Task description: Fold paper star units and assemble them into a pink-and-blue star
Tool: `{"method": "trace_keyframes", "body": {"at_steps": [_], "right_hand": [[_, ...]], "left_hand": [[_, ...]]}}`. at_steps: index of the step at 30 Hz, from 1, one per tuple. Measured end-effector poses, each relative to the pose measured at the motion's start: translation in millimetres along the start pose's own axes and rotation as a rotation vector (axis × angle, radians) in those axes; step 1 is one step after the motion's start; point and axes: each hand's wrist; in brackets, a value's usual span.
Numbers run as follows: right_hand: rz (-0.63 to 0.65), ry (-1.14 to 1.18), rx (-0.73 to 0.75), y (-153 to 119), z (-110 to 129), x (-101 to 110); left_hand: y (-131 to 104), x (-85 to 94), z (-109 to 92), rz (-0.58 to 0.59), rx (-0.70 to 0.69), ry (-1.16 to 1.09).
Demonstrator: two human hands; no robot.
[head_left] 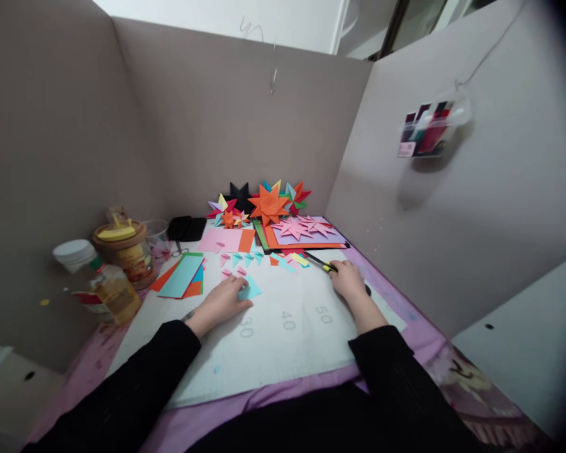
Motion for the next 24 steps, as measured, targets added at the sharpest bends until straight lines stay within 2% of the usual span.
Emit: {"method": "trace_keyframes", "body": {"at_steps": [3, 6, 9, 12, 14, 15, 17, 19, 21, 24], "right_hand": [[0.007, -0.008, -0.041, -2.8, -1.5, -7.6], [-0.022, 0.031, 0.035, -15.0, 19.6, -12.3], [-0.003, 0.104, 0.247, -34.1, 53.1, -17.5], [0.093, 0.178, 0.490, -57.8, 87.3, -25.4], [0.189, 0.350, 0.709, -73.7, 105.9, -31.0], [0.227, 0.386, 0.762, -80.8, 113.2, -33.5], [0.281, 0.378, 0.760, -92.3, 123.5, -38.2], [0.303, 0.359, 0.685, -98.9, 128.3, -42.3], [0.341, 0.390, 0.634, -100.4, 128.9, -45.7], [0.378, 0.442, 0.638, -97.3, 126.2, -48.7]], "left_hand": [[-1.2, -1.7, -1.7, 0.042, 0.023, -0.012], [-1.3, -0.5, -0.7, 0.073, 0.021, -0.028], [-1.0, 1.0, -0.7, 0.086, 0.001, -0.052], [0.3, 0.6, -1.4, 0.081, -0.038, -0.081], [1.5, -0.4, -0.5, 0.045, -0.054, -0.083], [2.0, -0.9, 0.7, 0.019, -0.059, -0.079], [2.6, -2.2, 4.2, -0.028, -0.069, -0.070], [2.5, -4.1, 8.5, -0.055, -0.071, -0.066], [2.3, -6.2, 12.0, -0.065, -0.058, -0.073], [2.8, -7.6, 13.8, -0.062, -0.018, -0.106]]}}
Point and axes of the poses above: each hand's wrist, its own y-axis towards the middle knuckle, its own x-axis out of the back of the hand, z = x × y, and after that the axes turned 11 degrees about -x, right-handed
